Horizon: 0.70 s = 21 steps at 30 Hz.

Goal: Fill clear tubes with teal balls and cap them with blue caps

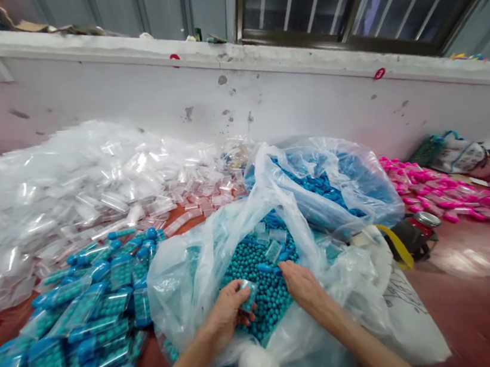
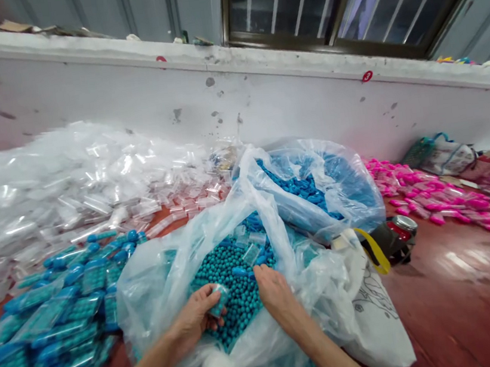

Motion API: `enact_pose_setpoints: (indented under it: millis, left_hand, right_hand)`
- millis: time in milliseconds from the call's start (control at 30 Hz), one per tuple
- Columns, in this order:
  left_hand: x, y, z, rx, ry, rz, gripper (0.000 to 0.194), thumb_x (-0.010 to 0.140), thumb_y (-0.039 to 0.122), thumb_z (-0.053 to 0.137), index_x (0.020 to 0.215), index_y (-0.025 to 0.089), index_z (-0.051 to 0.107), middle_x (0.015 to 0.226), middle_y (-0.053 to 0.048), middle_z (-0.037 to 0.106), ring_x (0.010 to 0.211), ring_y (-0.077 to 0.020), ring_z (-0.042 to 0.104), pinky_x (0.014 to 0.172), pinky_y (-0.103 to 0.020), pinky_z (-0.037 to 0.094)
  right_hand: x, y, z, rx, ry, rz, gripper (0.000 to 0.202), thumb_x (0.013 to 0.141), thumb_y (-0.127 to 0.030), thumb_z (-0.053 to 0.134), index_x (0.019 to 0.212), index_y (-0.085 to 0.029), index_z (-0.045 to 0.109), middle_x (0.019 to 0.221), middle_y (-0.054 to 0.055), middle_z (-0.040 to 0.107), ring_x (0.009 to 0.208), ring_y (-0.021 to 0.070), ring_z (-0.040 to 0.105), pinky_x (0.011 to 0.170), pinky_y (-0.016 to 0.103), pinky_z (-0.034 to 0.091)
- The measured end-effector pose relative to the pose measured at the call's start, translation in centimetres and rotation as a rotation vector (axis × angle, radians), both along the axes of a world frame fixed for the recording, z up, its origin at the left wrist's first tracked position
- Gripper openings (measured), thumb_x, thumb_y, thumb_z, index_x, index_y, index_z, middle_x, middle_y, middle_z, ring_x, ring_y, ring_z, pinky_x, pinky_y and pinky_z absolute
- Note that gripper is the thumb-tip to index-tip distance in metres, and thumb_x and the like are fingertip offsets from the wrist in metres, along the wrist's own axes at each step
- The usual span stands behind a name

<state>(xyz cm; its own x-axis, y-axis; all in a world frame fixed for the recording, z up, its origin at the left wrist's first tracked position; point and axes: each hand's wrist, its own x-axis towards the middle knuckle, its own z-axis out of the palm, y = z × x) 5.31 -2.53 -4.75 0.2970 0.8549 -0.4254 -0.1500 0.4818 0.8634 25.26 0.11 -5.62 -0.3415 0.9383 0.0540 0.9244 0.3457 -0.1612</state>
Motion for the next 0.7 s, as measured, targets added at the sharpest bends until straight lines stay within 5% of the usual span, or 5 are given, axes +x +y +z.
enact_pose_setpoints:
  millis: [200, 333, 467, 600, 700]
  left_hand:
    - [0.7, 0.5, 1.0, 0.279, 0.170, 0.024, 0.029, 0.066, 0.033, 0.059, 0.090, 0.019, 0.051, 0.059, 0.007, 0.047, 0.051, -0.0084, 0.048, 0.041, -0.017, 0.036]
    - [0.6, 0.6, 0.7, 0.204, 0.026, 0.015, 0.033, 0.066, 0.040, 0.060, 0.088, 0.019, 0.047, 0.067, 0.006, 0.050, 0.049, -0.0077, 0.051, 0.039, -0.017, 0.037]
    - [0.6, 0.3, 0.5, 0.124, -0.215, 0.011, 0.041, 0.066, 0.047, 0.062, 0.089, 0.019, 0.043, 0.068, 0.004, 0.055, 0.047, -0.0083, 0.054, 0.037, -0.017, 0.037]
    - [0.9, -0.1, 0.8, 0.118, -0.326, -0.030, 0.042, 0.067, 0.045, 0.064, 0.092, 0.017, 0.046, 0.064, 0.003, 0.056, 0.045, -0.0084, 0.054, 0.036, -0.016, 0.036]
    - [0.8, -0.2, 1.0, 0.122, -0.242, -0.001, 0.045, 0.065, 0.046, 0.065, 0.095, 0.018, 0.046, 0.062, 0.004, 0.054, 0.043, -0.0081, 0.053, 0.034, -0.015, 0.033]
  right_hand:
    - [-2.0, -0.3, 2.7, -0.093, 0.187, 0.111, 0.023, 0.083, -0.013, 0.038, 0.089, -0.016, 0.060, 0.082, 0.005, 0.061, 0.078, 0.0170, 0.055, 0.073, 0.028, 0.041]
    - [-3.0, -0.7, 4.6, -0.352, 0.614, 0.106, 0.022, 0.082, -0.026, 0.046, 0.095, -0.017, 0.061, 0.077, 0.002, 0.061, 0.071, 0.0146, 0.055, 0.068, 0.026, 0.043]
    - [-2.9, -1.3, 3.9, -0.633, 0.995, 0.097, 0.035, 0.073, -0.023, 0.054, 0.108, -0.018, 0.055, 0.078, -0.001, 0.059, 0.065, 0.0125, 0.053, 0.058, 0.023, 0.043]
    - [-2.8, -1.6, 3.0, -0.403, 1.006, 0.082, 0.020, 0.073, -0.020, 0.055, 0.092, -0.020, 0.063, 0.082, 0.000, 0.057, 0.078, 0.0141, 0.053, 0.074, 0.027, 0.042]
    - [-2.6, -1.4, 3.7, -0.341, 0.970, 0.058, 0.020, 0.075, -0.022, 0.054, 0.093, -0.020, 0.063, 0.083, 0.000, 0.056, 0.076, 0.0139, 0.051, 0.072, 0.026, 0.042]
